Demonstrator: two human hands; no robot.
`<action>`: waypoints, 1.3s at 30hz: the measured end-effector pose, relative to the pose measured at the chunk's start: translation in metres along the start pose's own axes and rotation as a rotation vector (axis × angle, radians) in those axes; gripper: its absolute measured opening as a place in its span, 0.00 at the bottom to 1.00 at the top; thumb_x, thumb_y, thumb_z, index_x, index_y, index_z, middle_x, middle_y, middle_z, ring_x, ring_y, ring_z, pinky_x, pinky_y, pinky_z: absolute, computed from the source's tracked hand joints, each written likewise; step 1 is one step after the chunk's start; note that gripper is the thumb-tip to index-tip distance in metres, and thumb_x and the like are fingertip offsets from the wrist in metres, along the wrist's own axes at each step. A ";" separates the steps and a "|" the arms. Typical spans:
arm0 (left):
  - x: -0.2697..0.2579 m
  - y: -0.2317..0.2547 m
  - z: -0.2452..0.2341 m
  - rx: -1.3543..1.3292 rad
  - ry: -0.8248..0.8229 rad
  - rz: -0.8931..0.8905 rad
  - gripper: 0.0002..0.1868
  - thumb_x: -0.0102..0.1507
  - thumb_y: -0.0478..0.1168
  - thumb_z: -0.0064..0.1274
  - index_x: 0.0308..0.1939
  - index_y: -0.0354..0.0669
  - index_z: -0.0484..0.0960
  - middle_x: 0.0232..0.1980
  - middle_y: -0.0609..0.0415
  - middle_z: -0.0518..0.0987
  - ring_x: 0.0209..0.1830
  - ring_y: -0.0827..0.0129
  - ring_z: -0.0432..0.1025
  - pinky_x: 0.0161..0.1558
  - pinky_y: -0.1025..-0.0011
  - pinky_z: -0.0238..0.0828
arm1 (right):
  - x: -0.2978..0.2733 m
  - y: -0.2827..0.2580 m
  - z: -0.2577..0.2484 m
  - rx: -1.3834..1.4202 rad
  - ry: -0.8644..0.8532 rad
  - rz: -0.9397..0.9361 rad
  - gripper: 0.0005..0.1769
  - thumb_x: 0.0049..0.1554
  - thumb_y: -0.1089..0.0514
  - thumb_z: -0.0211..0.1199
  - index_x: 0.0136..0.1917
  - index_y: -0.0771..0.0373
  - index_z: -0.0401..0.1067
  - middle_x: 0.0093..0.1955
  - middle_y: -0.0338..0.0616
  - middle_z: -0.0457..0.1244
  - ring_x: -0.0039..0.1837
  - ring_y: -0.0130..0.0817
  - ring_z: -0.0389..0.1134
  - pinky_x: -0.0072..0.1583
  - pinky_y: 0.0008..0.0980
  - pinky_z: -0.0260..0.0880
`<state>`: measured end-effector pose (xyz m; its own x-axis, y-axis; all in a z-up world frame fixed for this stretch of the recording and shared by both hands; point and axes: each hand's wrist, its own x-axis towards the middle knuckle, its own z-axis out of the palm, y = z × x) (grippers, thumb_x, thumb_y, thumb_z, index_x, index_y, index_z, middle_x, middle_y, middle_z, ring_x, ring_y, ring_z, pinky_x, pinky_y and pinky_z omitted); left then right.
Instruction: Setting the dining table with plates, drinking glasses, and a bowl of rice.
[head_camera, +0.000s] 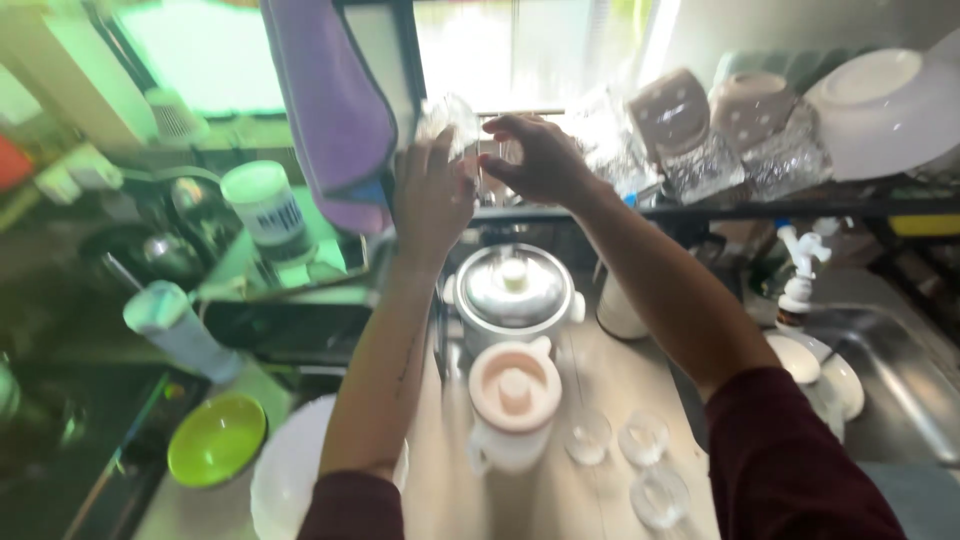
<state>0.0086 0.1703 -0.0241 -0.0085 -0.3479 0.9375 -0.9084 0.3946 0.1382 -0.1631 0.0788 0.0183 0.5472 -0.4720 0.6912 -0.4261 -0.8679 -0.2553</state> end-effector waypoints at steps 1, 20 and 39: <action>0.003 -0.001 0.003 0.001 0.011 0.020 0.25 0.65 0.38 0.56 0.66 0.42 0.73 0.58 0.43 0.75 0.62 0.45 0.69 0.66 0.52 0.66 | 0.016 0.007 0.006 -0.006 0.021 -0.008 0.27 0.57 0.45 0.70 0.63 0.62 0.74 0.57 0.54 0.71 0.61 0.48 0.72 0.61 0.45 0.71; 0.006 -0.003 0.014 0.182 -0.102 -0.171 0.49 0.61 0.47 0.59 0.80 0.44 0.48 0.67 0.37 0.65 0.66 0.46 0.65 0.65 0.49 0.61 | 0.120 0.052 0.067 0.189 -0.344 0.662 0.55 0.47 0.26 0.65 0.68 0.75 0.66 0.63 0.65 0.66 0.63 0.51 0.73 0.58 0.45 0.77; 0.000 -0.008 0.011 0.108 -0.061 -0.055 0.51 0.60 0.59 0.64 0.78 0.41 0.56 0.67 0.38 0.68 0.65 0.44 0.66 0.63 0.48 0.63 | 0.025 0.016 -0.011 0.054 0.161 0.310 0.52 0.43 0.29 0.78 0.69 0.64 0.70 0.59 0.59 0.69 0.58 0.43 0.73 0.60 0.38 0.74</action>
<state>0.0116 0.1573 -0.0283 0.0198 -0.4185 0.9080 -0.9480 0.2807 0.1501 -0.1648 0.0547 0.0390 0.2753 -0.6878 0.6717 -0.5133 -0.6959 -0.5022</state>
